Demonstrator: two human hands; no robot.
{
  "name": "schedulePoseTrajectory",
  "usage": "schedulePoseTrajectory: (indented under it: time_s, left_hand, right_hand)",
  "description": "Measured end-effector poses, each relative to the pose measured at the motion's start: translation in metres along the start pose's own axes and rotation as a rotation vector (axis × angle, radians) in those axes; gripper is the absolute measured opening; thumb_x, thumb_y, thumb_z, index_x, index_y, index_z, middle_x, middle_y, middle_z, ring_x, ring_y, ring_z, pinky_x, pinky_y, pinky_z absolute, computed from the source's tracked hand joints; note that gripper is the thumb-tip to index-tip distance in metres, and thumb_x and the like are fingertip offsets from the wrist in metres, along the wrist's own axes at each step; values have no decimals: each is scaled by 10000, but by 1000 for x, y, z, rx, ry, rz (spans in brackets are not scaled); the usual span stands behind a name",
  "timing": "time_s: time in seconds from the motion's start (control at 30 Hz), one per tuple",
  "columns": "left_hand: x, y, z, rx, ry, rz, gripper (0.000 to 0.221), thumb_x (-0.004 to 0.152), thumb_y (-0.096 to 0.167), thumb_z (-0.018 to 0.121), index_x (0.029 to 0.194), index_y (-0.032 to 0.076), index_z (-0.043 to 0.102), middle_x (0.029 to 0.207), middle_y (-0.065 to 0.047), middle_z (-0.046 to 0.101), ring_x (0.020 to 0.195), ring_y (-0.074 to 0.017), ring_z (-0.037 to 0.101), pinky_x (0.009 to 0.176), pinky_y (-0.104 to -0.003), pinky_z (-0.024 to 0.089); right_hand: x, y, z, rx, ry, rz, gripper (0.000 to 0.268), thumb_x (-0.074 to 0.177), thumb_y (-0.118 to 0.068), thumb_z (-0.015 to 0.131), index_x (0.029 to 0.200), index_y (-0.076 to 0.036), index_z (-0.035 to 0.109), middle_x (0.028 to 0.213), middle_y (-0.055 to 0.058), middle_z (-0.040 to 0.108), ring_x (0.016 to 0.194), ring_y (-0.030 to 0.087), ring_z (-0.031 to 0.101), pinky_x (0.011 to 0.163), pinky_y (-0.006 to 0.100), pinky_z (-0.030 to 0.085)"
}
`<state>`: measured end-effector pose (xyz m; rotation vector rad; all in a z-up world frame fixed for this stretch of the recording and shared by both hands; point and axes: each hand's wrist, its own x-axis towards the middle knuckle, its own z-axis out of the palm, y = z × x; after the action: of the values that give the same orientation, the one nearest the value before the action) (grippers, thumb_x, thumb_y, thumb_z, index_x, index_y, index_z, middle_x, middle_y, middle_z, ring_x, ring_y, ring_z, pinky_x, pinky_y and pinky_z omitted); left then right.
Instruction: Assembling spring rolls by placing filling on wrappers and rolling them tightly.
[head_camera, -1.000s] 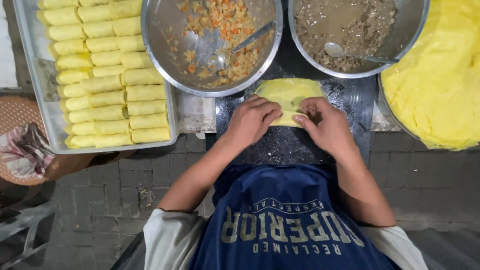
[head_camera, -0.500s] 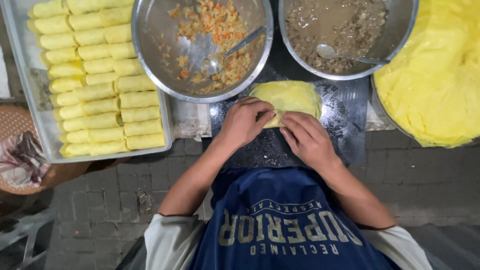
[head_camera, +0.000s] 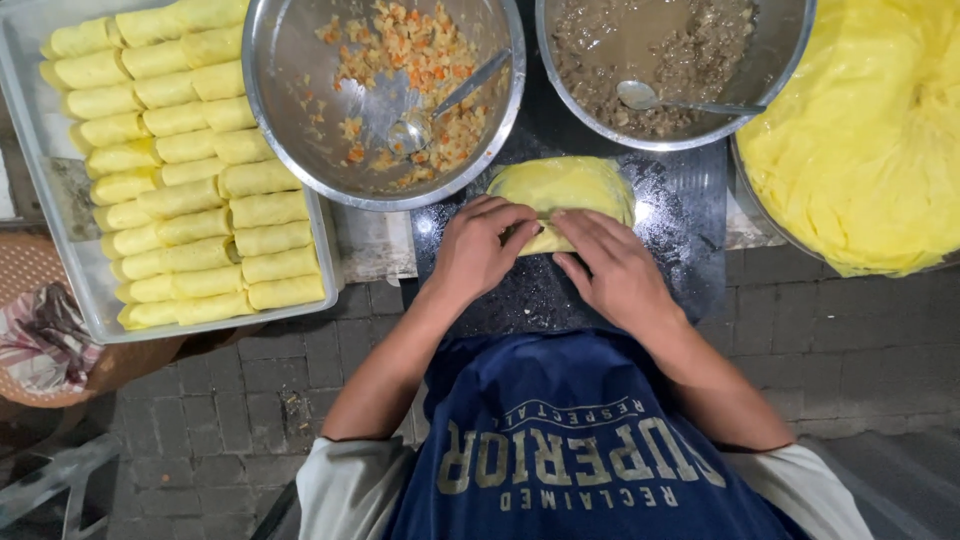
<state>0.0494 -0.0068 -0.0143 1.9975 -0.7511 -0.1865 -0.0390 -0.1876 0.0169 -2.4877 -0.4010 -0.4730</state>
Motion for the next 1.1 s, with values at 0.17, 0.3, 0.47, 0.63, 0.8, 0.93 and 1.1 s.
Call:
schedulePoseTrajectory:
  time_s: [0.17, 0.3, 0.47, 0.63, 0.8, 0.93, 1.1]
  left_hand:
    - [1, 7, -2, -13, 10, -1, 77, 882, 150, 717, 941, 110, 746, 800, -85, 709, 799, -297, 684, 754, -380, 541]
    - [0, 5, -3, -43, 19, -21, 69, 878, 124, 721, 938, 99, 744, 814, -91, 711, 800, -298, 686, 754, -382, 540]
    - [2, 0, -9, -146, 6, -56, 115, 835, 99, 759, 946, 73, 745, 839, -122, 704, 786, -309, 688, 747, -396, 534]
    - [-1, 4, -23, -299, 27, -99, 145, 802, 50, 769, 945, 66, 750, 856, -113, 718, 772, -245, 679, 708, -366, 538]
    - [-10, 25, -25, 24, 31, 118, 260, 907, 251, 732, 1038, 26, 731, 1013, -203, 703, 922, -328, 692, 790, -385, 576]
    - [-24, 24, 0, 208, 79, 207, 293, 892, 252, 744, 1078, 26, 726, 1008, -161, 703, 947, -314, 692, 782, -390, 567]
    - [-24, 8, 5, 55, 74, 192, 218, 911, 223, 714, 1068, 74, 736, 995, -130, 727, 951, -312, 692, 783, -389, 531]
  right_hand:
    - [-16, 12, 13, 98, 11, 118, 475, 843, -111, 771, 1282, -12, 617, 1087, 116, 707, 991, 291, 686, 892, 397, 544]
    - [-10, 12, 2, 321, -42, 291, 621, 829, -63, 779, 1373, 17, 489, 1083, 134, 699, 986, 299, 688, 872, 429, 556]
    - [-8, 11, -1, 277, -87, 318, 612, 834, -87, 780, 1383, -17, 521, 1034, 113, 699, 1004, 312, 667, 922, 454, 514]
    - [-19, 24, 13, 87, -49, 186, 350, 916, -271, 721, 1253, -188, 681, 1044, -23, 691, 1071, 231, 599, 961, 358, 375]
    - [-21, 23, 19, -121, 12, 87, 259, 996, -346, 623, 1202, -222, 718, 1040, -21, 626, 1052, 226, 563, 960, 362, 341]
    - [-21, 23, 17, -145, -6, 93, 260, 1013, -347, 590, 1204, -218, 710, 1026, -11, 598, 1033, 230, 552, 940, 368, 325]
    - [-24, 24, -6, -174, -36, 64, 413, 920, -465, 671, 1219, -180, 675, 1144, 17, 588, 1066, 244, 534, 916, 380, 323]
